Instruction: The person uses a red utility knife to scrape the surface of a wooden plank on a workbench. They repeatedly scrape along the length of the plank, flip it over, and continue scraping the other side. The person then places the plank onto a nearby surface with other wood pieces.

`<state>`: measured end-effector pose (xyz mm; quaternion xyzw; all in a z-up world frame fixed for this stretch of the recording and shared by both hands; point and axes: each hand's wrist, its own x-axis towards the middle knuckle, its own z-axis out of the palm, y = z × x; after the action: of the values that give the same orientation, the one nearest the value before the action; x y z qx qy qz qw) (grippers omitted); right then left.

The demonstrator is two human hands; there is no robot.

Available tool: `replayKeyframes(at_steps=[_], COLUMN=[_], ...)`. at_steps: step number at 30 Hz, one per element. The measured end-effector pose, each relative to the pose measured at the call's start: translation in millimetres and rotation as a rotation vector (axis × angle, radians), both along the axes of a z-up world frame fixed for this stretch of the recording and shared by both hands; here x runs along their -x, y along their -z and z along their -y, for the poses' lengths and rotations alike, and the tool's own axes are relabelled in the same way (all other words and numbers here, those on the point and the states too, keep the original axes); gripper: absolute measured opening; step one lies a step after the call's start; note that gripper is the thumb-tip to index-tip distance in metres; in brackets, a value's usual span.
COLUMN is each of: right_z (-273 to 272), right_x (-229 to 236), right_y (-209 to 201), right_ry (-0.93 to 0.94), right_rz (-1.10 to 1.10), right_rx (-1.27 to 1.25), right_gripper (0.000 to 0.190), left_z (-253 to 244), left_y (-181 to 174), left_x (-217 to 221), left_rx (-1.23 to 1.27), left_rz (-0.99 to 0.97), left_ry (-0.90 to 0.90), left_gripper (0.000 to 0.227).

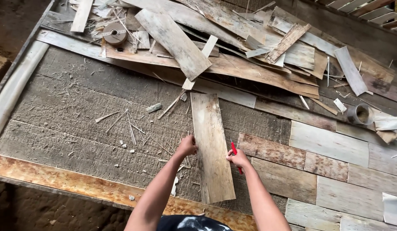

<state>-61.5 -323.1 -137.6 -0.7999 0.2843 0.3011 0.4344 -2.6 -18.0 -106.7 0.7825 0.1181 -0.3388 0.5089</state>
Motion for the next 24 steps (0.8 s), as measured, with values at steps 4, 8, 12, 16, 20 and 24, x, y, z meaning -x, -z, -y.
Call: replayKeyframes(at_steps=[4, 8, 12, 16, 20, 24], right_z=[-10, -33, -42, -48, -49, -40], right_x=[-6, -14, -16, -20, -24, -38], right_y=[-2, -11, -2, -8, -25, -22], right_ry=[-0.020, -0.020, -0.054, -0.092, -0.127, -0.229], right_rz=[0.014, 0.005, -0.032, -0.019, -0.048, -0.024], right_rx=[-0.002, -0.017, 0.022, 0.056, 0.091, 0.177], right_gripper=[0.022, 0.022, 0.021, 0.023, 0.029, 0.027], left_z=[-6, -20, -24, -22, -4, 26], left_y=[14, 7, 16, 50, -32, -5], left_x=[-3, 1, -3, -3, -22, -63], left_rx=[-0.163, -0.283, -0.313, -0.409, -0.567, -0.616], left_rz=[0.076, 0.012, 0.013, 0.026, 0.388, 0.520], left_ry=[0.131, 0.183, 0.186, 0.218, 0.260, 0.362], left_gripper=[0.027, 0.032, 0.039, 0.037, 0.038, 0.047])
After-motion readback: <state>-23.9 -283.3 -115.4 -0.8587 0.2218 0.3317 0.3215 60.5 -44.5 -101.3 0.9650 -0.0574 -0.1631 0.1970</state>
